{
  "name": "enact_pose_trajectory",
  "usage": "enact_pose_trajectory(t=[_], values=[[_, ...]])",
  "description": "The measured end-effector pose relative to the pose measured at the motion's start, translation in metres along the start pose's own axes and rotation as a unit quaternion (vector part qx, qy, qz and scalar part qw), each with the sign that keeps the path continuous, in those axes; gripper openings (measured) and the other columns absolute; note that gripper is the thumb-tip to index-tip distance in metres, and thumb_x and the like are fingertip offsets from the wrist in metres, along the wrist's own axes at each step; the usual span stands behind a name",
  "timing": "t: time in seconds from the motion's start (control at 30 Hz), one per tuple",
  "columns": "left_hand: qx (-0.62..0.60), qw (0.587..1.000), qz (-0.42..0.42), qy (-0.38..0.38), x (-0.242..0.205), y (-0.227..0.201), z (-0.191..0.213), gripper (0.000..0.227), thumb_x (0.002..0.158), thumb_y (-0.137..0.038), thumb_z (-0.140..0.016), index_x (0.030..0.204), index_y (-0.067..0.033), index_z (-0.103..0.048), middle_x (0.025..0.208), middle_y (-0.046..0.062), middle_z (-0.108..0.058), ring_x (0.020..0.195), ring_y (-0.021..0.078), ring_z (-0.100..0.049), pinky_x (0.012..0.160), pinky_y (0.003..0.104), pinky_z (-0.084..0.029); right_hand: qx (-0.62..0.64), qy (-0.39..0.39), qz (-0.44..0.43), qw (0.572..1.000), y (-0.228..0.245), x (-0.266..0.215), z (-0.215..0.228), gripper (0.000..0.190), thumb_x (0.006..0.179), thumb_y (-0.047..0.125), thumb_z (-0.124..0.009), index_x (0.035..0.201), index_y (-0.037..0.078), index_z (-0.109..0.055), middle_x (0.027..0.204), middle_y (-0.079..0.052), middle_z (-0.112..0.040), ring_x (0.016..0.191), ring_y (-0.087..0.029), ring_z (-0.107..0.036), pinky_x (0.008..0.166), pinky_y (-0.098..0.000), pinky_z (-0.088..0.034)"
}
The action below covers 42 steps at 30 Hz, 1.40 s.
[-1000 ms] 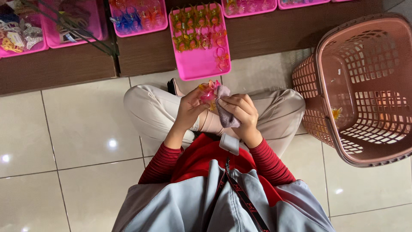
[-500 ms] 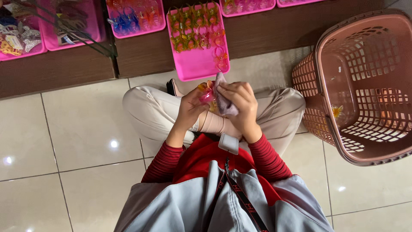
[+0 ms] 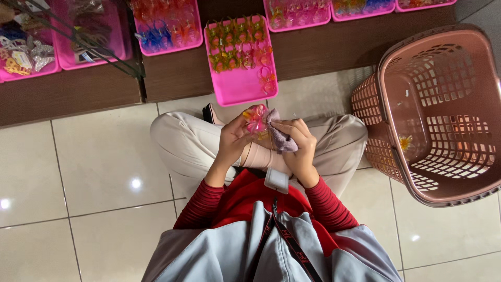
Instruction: The person sits on the floor and wipes small, colorful plastic flower decorations with a cloth. They pick up each decoration from a brown basket, wipe it, and place it into a pink tray. The person handles the items one at a time throughout the video.
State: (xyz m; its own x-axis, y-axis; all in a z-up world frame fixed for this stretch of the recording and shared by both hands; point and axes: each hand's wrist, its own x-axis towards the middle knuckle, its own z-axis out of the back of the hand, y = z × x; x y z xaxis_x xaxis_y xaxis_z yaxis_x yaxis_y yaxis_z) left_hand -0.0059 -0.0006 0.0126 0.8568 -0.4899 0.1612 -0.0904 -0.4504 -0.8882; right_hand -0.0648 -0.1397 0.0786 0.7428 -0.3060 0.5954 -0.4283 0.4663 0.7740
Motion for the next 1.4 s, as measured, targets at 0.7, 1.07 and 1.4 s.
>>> enact_pose_trajectory(t=[0.7,1.07,1.4], values=[[0.305,0.942,-0.125,-0.061,0.001,-0.022,-0.028,0.049,0.061,-0.008,-0.078,0.107,-0.006,-0.06,0.112,0.017,-0.057,0.097,0.0295,-0.059,0.079,0.031,-0.05,-0.044,-0.081,-0.035,0.995,-0.002,-0.004,0.0,0.011,0.073,-0.001,-0.069,0.067,0.001,-0.06,0.063,-0.012,-0.06,0.053,-0.027,-0.054,0.051,-0.0316,-0.042],[0.196,0.972,-0.037,0.123,0.011,-0.051,-0.015,0.062,0.073,-0.031,-0.069,0.124,-0.0049,-0.046,0.118,0.013,-0.052,0.105,0.0234,-0.051,0.089,0.038,-0.043,0.217,0.046,-0.314,0.923,-0.057,-0.016,0.024,0.029,0.055,0.009,-0.08,0.064,-0.001,-0.055,0.056,-0.009,-0.051,0.049,-0.013,-0.047,0.042,-0.0254,-0.038],[0.133,0.984,0.024,0.117,0.018,-0.051,-0.019,0.063,0.065,-0.008,-0.077,0.122,-0.0064,-0.049,0.116,0.011,-0.052,0.097,0.0145,-0.053,0.086,0.028,-0.048,0.336,-0.02,-0.428,0.839,-0.049,0.008,0.001,0.025,0.06,0.002,-0.077,0.06,0.002,-0.053,0.048,-0.004,-0.047,0.039,-0.008,-0.044,0.037,-0.019,-0.036]])
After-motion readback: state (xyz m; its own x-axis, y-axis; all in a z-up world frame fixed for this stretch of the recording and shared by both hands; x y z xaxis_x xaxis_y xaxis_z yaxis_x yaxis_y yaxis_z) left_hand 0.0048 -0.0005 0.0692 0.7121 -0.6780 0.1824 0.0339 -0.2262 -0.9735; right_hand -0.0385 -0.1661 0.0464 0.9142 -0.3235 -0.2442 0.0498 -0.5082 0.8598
